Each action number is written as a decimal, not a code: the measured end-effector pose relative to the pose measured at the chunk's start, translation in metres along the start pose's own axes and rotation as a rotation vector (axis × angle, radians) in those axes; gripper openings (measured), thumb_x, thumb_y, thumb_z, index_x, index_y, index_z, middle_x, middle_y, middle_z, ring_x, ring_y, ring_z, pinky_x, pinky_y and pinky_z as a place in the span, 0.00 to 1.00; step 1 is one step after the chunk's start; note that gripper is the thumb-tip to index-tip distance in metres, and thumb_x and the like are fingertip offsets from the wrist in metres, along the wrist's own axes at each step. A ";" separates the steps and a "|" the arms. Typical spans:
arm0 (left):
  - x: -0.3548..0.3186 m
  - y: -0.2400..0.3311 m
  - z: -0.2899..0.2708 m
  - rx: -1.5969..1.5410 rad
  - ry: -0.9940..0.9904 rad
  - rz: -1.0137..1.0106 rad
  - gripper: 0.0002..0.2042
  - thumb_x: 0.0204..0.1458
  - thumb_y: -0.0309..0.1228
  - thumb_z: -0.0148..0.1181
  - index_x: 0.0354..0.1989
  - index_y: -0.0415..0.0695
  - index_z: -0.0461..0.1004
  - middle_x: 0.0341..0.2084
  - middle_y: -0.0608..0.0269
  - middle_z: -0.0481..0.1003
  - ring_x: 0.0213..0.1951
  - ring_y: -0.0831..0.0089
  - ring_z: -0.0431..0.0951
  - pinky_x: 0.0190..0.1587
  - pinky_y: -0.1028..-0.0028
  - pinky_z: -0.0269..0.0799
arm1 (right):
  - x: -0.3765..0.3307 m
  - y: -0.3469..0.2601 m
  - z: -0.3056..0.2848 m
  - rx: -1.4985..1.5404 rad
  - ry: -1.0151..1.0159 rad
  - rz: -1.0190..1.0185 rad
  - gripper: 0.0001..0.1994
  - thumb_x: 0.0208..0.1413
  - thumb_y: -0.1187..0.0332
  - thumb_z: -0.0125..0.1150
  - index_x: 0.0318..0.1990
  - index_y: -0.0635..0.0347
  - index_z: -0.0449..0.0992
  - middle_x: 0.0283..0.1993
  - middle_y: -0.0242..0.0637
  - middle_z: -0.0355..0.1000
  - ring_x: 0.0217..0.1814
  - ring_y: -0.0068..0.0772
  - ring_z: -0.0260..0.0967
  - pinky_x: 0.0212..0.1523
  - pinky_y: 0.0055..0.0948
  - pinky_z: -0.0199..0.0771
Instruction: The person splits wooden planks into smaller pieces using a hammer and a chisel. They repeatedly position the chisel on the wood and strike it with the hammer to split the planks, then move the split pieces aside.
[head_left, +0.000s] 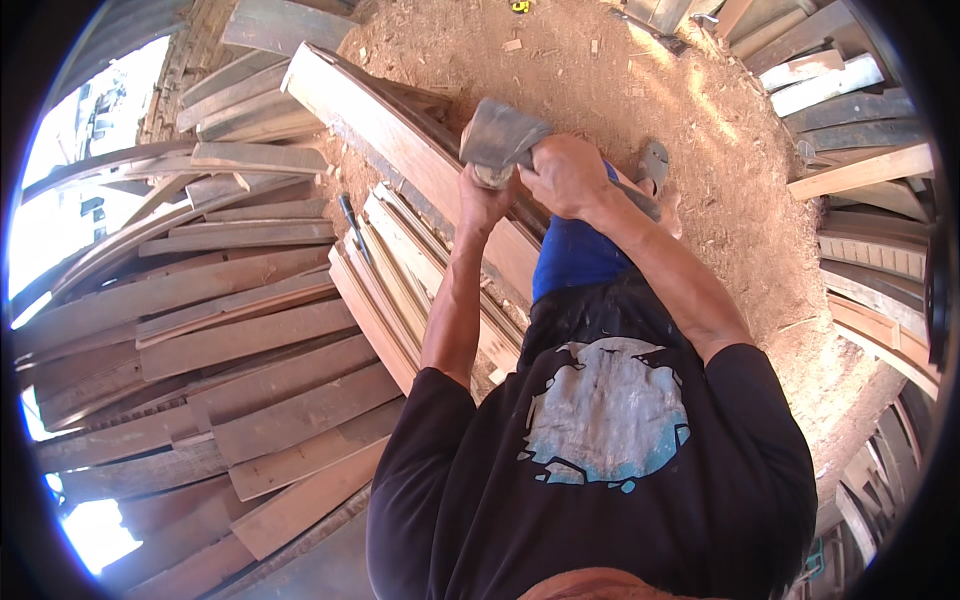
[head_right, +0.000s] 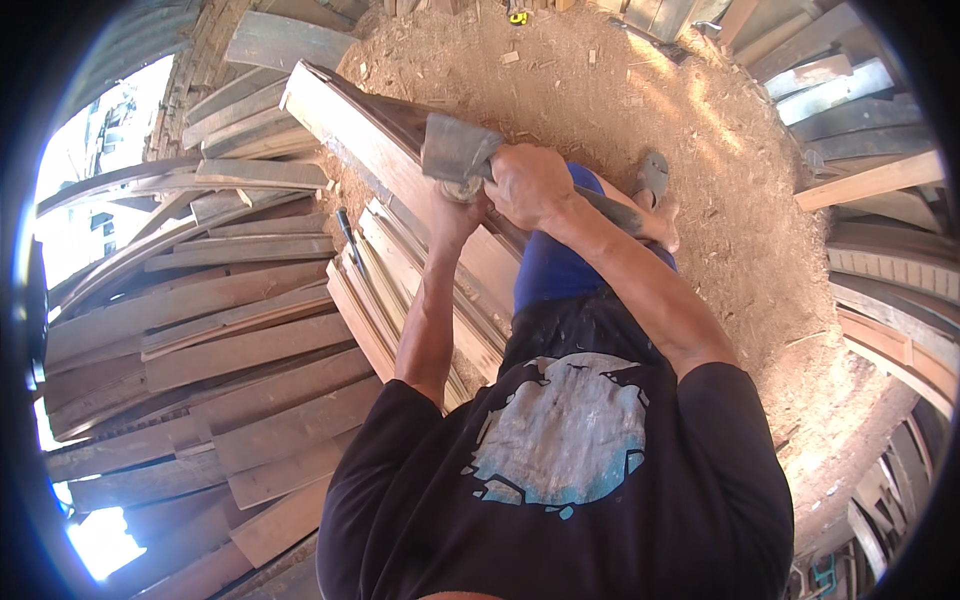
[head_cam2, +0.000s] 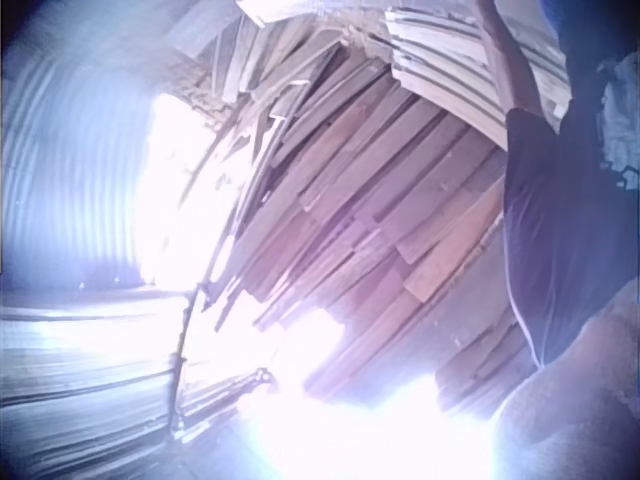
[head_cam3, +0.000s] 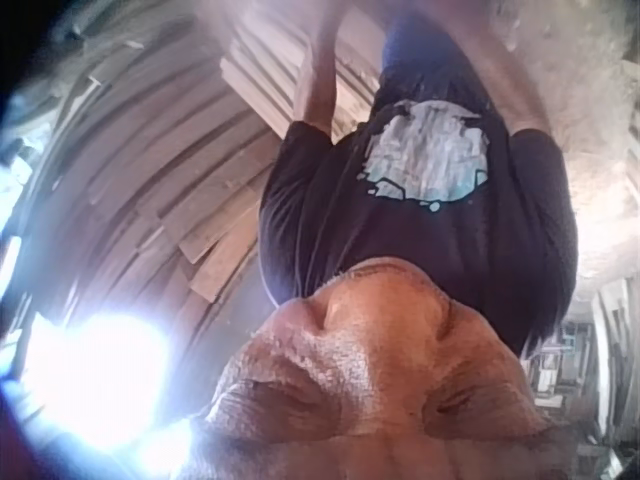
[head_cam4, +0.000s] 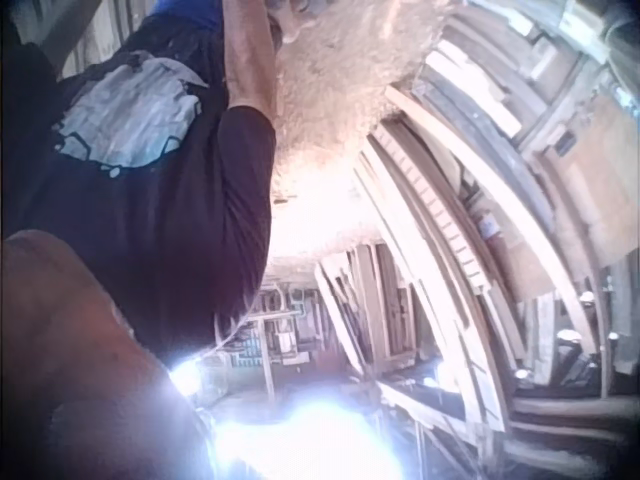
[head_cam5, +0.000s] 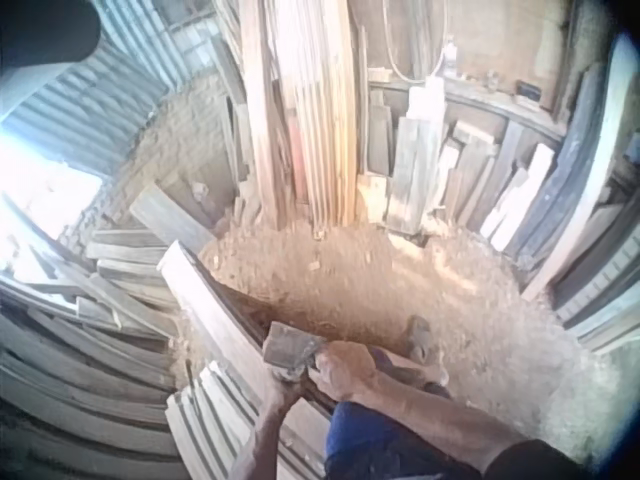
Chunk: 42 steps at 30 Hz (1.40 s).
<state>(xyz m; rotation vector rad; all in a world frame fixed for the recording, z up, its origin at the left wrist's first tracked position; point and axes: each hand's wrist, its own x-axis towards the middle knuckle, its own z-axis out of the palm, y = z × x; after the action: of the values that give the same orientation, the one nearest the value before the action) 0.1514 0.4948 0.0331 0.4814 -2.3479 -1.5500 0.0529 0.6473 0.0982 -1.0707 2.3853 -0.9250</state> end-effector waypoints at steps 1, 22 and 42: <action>-0.002 0.004 0.000 0.038 -0.015 0.042 0.15 0.49 0.24 0.67 0.45 0.38 0.75 0.39 0.63 0.81 0.41 0.78 0.79 0.46 0.74 0.75 | -0.001 0.000 -0.002 -0.013 -0.029 0.020 0.15 0.50 0.59 0.63 0.36 0.64 0.77 0.32 0.56 0.76 0.37 0.62 0.74 0.40 0.52 0.74; 0.011 -0.008 -0.004 -0.213 0.081 -0.129 0.13 0.48 0.25 0.71 0.33 0.44 0.69 0.26 0.74 0.72 0.29 0.85 0.71 0.33 0.79 0.70 | -0.035 -0.019 -0.062 0.539 0.296 -0.002 0.13 0.54 0.68 0.67 0.45 0.65 0.78 0.42 0.43 0.79 0.43 0.35 0.76 0.46 0.33 0.74; -0.008 -0.012 0.016 -0.121 -0.063 -0.079 0.17 0.47 0.22 0.69 0.46 0.40 0.75 0.41 0.63 0.80 0.43 0.80 0.77 0.47 0.74 0.74 | -0.016 0.002 -0.022 -0.009 -0.095 0.144 0.18 0.52 0.59 0.63 0.44 0.64 0.76 0.34 0.57 0.77 0.40 0.62 0.75 0.43 0.50 0.75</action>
<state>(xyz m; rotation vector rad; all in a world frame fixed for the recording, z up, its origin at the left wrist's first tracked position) 0.1534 0.5069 0.0153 0.5095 -2.2892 -1.7545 0.0498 0.6696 0.1137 -0.9108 2.3545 -0.7965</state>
